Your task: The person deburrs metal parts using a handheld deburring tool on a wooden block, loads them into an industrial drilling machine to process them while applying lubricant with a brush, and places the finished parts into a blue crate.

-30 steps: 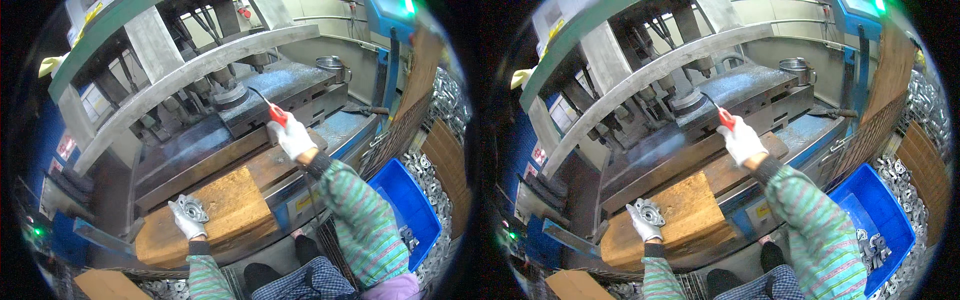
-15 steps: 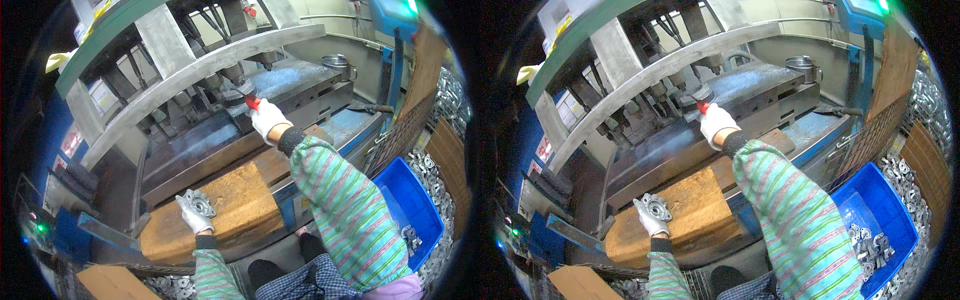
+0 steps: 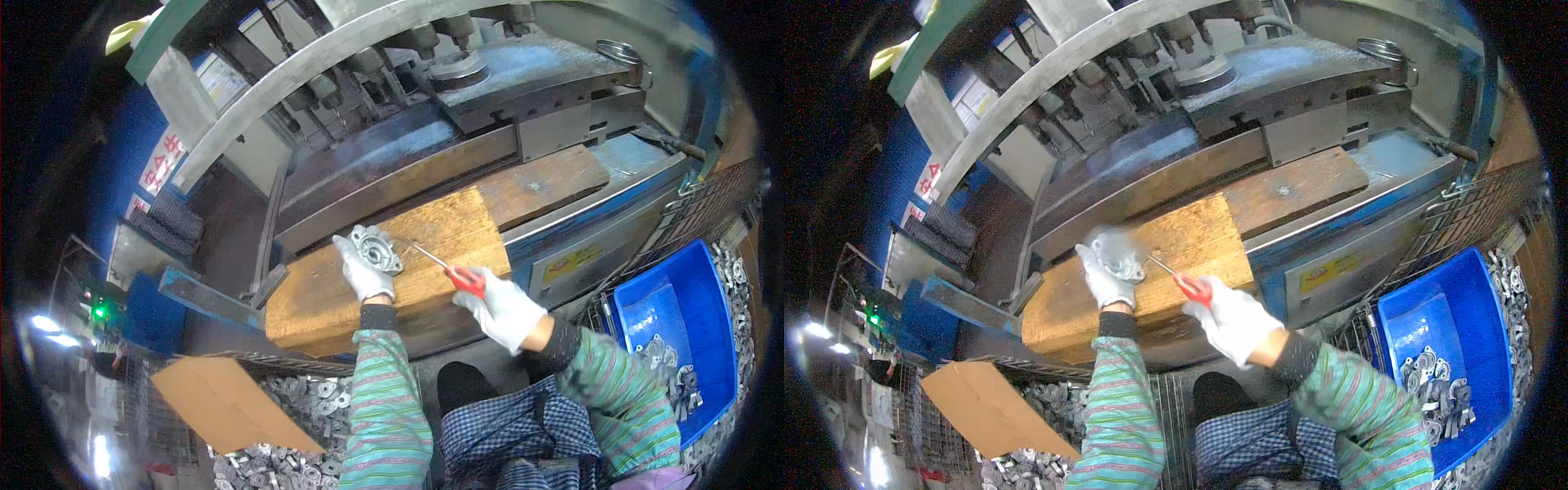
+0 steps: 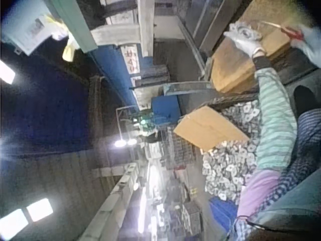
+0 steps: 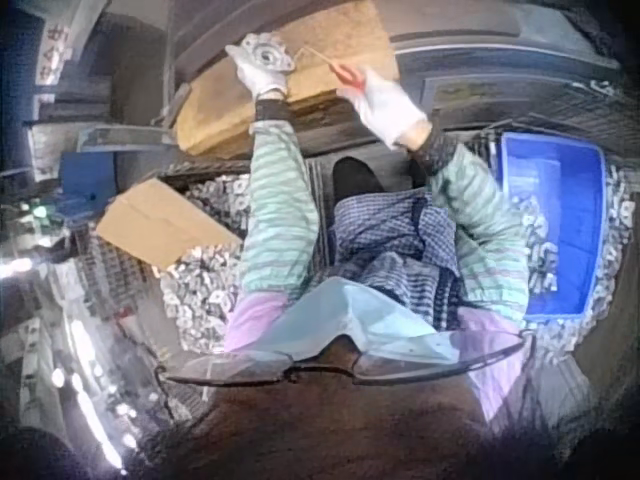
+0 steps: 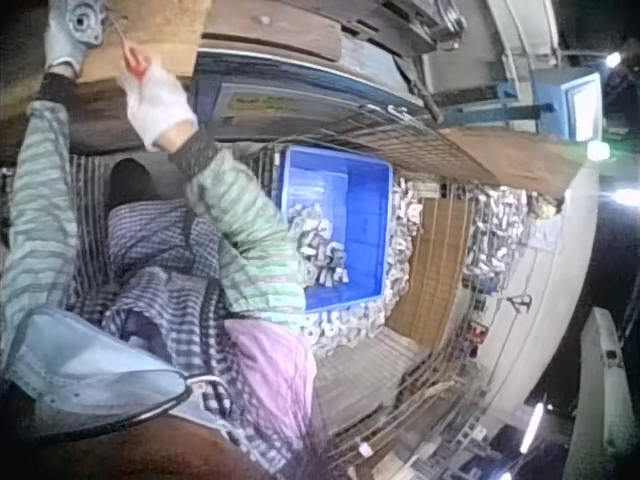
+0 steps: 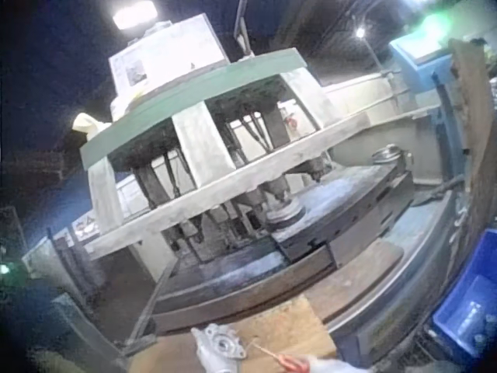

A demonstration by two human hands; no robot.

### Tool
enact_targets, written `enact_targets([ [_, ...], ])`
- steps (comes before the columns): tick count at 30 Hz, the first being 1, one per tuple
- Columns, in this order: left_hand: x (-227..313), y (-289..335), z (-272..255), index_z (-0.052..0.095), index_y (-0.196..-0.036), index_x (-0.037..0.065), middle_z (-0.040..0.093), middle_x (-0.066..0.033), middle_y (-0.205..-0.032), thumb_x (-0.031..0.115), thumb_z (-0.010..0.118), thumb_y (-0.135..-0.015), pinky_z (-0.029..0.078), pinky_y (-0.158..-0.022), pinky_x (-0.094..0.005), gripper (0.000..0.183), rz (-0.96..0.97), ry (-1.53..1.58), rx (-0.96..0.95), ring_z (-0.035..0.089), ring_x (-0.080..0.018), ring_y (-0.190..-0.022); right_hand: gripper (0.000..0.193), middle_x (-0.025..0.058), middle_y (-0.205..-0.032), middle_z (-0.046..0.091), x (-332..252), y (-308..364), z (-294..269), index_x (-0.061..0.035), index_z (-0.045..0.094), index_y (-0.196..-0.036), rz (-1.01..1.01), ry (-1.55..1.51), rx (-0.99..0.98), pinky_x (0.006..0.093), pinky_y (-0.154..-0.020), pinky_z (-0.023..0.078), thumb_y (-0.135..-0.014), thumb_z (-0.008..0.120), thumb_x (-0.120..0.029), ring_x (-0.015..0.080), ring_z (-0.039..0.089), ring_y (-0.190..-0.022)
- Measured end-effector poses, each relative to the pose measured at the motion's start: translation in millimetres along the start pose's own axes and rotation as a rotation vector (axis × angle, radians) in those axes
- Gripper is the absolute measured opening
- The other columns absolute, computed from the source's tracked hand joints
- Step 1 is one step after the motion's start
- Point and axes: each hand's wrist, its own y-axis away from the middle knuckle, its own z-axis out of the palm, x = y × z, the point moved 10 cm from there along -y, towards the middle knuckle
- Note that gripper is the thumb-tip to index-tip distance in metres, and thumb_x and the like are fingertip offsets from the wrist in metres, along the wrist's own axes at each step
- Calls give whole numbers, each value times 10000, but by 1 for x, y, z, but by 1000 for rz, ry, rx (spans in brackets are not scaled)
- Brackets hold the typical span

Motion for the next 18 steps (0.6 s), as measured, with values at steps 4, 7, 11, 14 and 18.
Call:
enact_targets([
  [4,-4,0,1,562,-1116,77,625,-81,-1001,585,430,-927,528,-744,-387,558,-57,-27,-65,612,-234,-900,371,257,-907,639,22,27,30,-42,482,-1164,129,18,-70,468,-752,496,-900,560,-291,434,617,-867],
  [7,-5,-1,1,565,-1023,105,619,-70,-936,579,423,-932,534,-681,-394,502,-71,-8,-80,619,-233,-812,379,258,-898,640,25,28,35,-41,481,-1160,168,-34,-67,464,-740,496,-897,563,-302,437,618,-858],
  [11,-6,-1,3,565,-1008,115,611,-66,-918,587,416,-930,536,-677,-385,501,-71,-6,-93,618,-228,-813,368,255,-877,642,24,25,35,-46,488,-1130,217,25,-84,477,-731,497,-898,556,-324,439,621,-836],
  [14,-6,-2,2,562,-978,120,606,-64,-904,586,411,-932,535,-668,-378,492,-66,-12,-86,614,-227,-794,369,253,-864,643,20,25,30,-49,490,-1111,236,83,-80,486,-724,499,-899,548,-346,442,624,-822],
  [18,-8,-5,6,558,-954,119,607,-68,-890,578,406,-936,523,-631,-377,484,-65,39,-143,603,-233,-752,377,255,-851,644,19,25,30,-46,489,-1100,263,123,-97,488,-718,501,-900,540,-361,443,627,-810],
])
